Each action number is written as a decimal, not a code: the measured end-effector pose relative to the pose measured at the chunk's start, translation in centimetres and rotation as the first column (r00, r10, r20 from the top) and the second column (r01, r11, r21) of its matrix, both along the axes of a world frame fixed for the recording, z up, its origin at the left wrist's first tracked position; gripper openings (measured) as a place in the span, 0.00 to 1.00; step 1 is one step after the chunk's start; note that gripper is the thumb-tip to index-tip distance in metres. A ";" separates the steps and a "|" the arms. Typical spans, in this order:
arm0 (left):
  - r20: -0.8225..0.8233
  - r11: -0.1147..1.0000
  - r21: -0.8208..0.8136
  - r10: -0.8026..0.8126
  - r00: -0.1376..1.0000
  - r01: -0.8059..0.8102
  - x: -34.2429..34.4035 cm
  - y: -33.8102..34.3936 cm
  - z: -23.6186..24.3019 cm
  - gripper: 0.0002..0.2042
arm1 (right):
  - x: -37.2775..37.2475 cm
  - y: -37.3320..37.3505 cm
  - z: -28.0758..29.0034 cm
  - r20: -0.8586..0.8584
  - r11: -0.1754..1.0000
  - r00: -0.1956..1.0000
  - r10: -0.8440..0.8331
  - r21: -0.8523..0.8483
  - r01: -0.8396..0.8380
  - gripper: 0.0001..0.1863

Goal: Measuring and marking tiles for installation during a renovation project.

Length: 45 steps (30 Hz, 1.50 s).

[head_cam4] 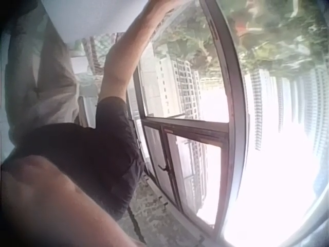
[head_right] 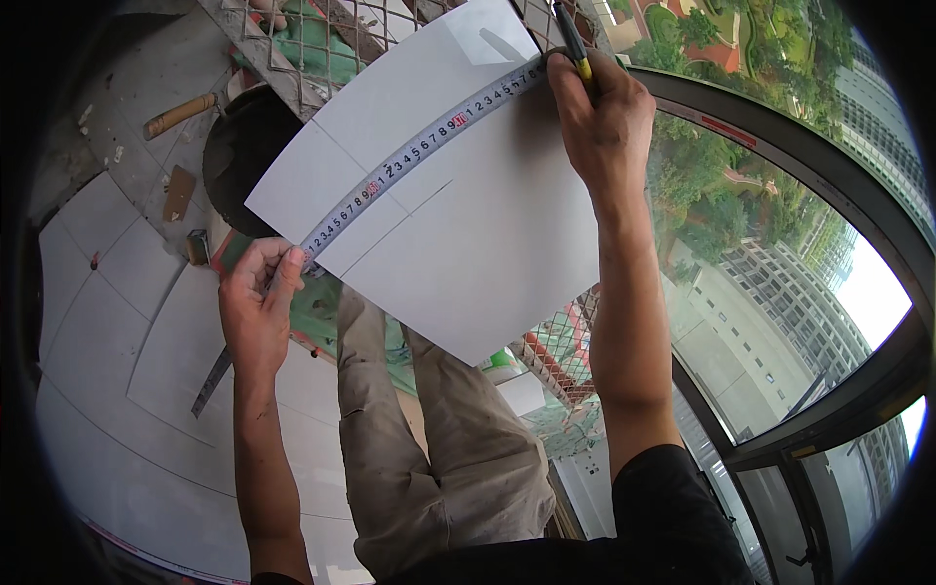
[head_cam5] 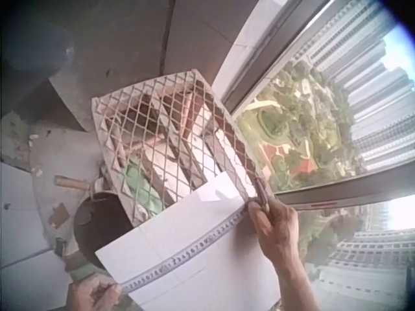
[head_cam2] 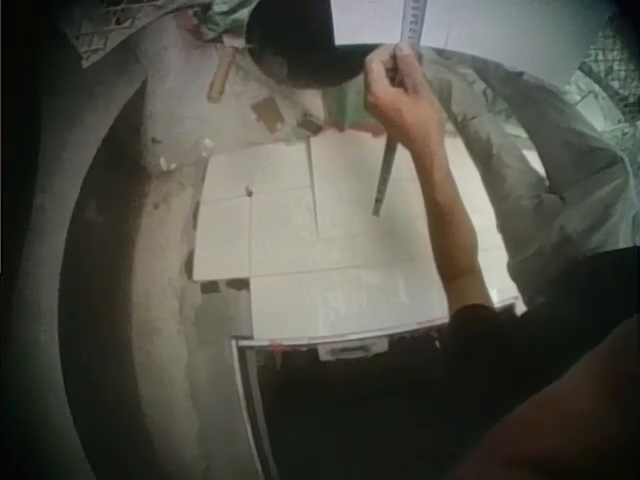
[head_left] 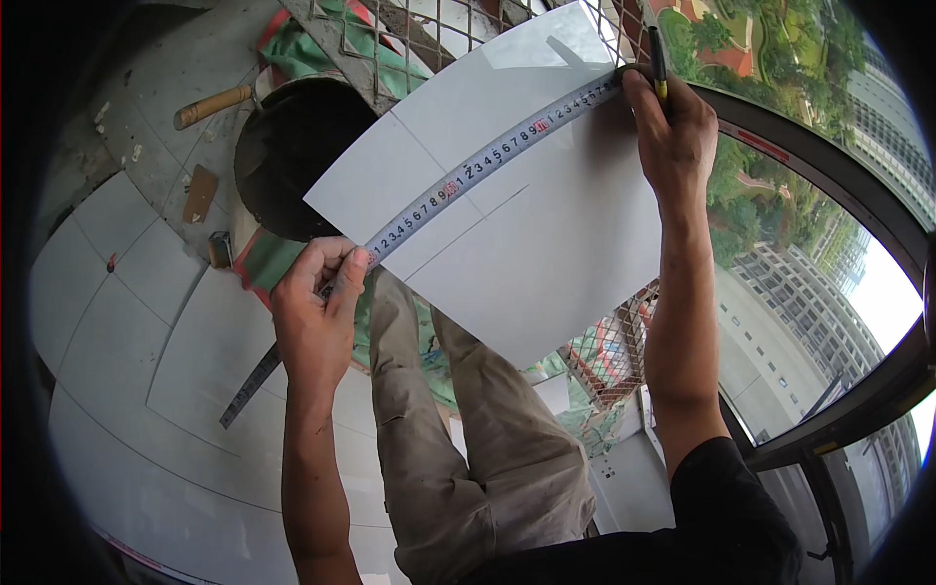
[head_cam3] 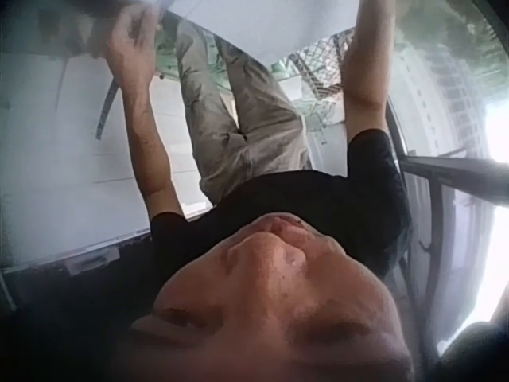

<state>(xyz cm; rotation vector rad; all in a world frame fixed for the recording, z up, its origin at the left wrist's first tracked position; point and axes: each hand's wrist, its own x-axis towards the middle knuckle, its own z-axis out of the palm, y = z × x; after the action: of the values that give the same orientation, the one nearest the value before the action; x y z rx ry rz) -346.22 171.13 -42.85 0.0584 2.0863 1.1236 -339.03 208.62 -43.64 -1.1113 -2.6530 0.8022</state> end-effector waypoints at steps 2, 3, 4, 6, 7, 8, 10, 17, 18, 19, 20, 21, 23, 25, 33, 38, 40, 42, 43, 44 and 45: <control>0.005 1.000 -0.003 0.002 1.000 -0.002 -0.1 0.0 -0.1 0.10 | 0.0 0.0 0.0 0.004 1.000 1.000 -0.007 -0.030 0.007 0.21; 0.012 1.000 0.000 0.003 1.000 -0.003 -0.1 0.0 -0.1 0.10 | -0.1 -0.1 0.0 0.004 1.000 1.000 -0.008 -0.012 0.008 0.21; 0.011 1.000 -0.002 0.003 1.000 -0.003 -0.1 0.0 -0.1 0.10 | -0.1 -0.1 -0.1 0.003 1.000 1.000 -0.010 0.006 0.010 0.21; 0.025 0.999 -0.002 0.036 0.999 -0.036 0.0 0.0 -0.2 0.11 | 0.1 0.0 -0.2 0.006 1.000 1.000 -0.007 0.003 0.007 0.21; 0.025 0.999 -0.001 0.036 0.999 -0.036 0.1 0.0 -0.3 0.11 | 0.2 0.0 -0.3 0.009 1.000 1.000 -0.003 -0.001 0.003 0.21; 0.014 1.000 0.009 0.026 1.000 -0.026 0.1 -0.1 -0.3 0.11 | 0.1 0.0 -0.3 0.006 1.000 1.000 -0.004 -0.003 0.004 0.21; 0.002 1.000 0.016 0.016 1.000 -0.016 -0.1 -0.1 -0.3 0.11 | 0.0 -0.2 -0.4 0.014 0.999 1.000 -0.010 0.037 0.010 0.22; 0.021 1.000 -0.013 -0.027 0.999 0.027 -0.2 -0.2 -0.1 0.10 | 0.0 -0.4 -0.1 -0.012 1.000 1.000 -0.020 0.019 0.020 0.22; 0.020 1.000 -0.005 -0.022 1.000 0.022 -0.1 -0.1 -0.2 0.10 | 0.2 -0.2 -0.3 -0.010 1.000 1.000 -0.014 0.025 0.014 0.22; 0.021 1.000 -0.005 -0.023 1.000 0.023 -0.1 0.0 -0.2 0.10 | 0.4 0.0 -0.4 -0.007 0.999 1.000 -0.009 0.031 0.009 0.22; 0.026 1.000 -0.002 -0.009 1.000 0.009 -0.1 -0.1 -0.2 0.10 | 0.3 -0.1 -0.5 -0.007 1.000 1.000 -0.006 0.029 0.006 0.22; 0.030 1.000 0.000 0.004 1.000 -0.004 -0.1 -0.2 -0.1 0.11 | 0.2 -0.3 -0.7 -0.015 0.999 1.000 0.003 0.037 -0.002 0.22; 0.027 1.000 -0.022 -0.008 1.000 0.009 -0.2 -0.1 0.0 0.10 | 0.2 -0.2 -0.7 -0.023 0.999 1.000 0.010 0.045 -0.009 0.22; 0.024 0.999 -0.042 -0.023 0.999 0.024 -0.1 0.0 -0.1 0.10 | 0.3 -0.1 -0.6 0.002 0.999 1.000 0.005 0.044 -0.006 0.22; 0.013 1.000 0.013 0.011 1.000 -0.011 0.1 0.0 -0.5 0.10 | 0.2 -0.3 -0.4 0.007 0.999 1.000 -0.030 0.045 0.030 0.23; 0.027 0.999 0.022 0.034 0.999 -0.034 0.0 0.1 -0.4 0.10 | 0.4 -0.1 -0.9 0.008 0.998 1.000 -0.008 0.059 0.008 0.23; 0.029 0.998 0.034 0.047 0.998 -0.048 0.2 -0.1 -0.5 0.10 | 0.3 -0.3 -0.8 -0.002 0.998 1.000 -0.019 0.061 0.019 0.23; 0.024 0.999 0.020 0.034 0.999 -0.035 0.2 0.0 -0.3 0.10 | 0.4 0.0 -0.9 -0.004 0.998 1.000 -0.015 0.057 0.015 0.23; 0.024 0.999 0.018 0.035 0.999 -0.036 0.2 0.0 -0.3 0.10 | 0.4 0.1 -1.0 -0.007 0.998 1.000 -0.011 0.055 0.011 0.23; 0.023 0.999 0.018 0.032 0.999 -0.032 0.1 0.0 -0.5 0.10 | 0.4 0.0 -1.1 -0.006 0.999 1.000 -0.011 0.053 0.011 0.23; 0.022 0.999 0.019 0.029 0.999 -0.029 0.1 0.0 -0.6 0.10 | 0.4 -0.1 -1.1 -0.009 0.998 1.000 -0.010 0.065 0.011 0.23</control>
<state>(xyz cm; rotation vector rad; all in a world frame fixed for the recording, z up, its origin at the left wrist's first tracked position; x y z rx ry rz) -346.14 171.13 -43.43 0.0253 2.0629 1.1569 -338.62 208.56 -44.75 -1.1024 -2.6434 0.7125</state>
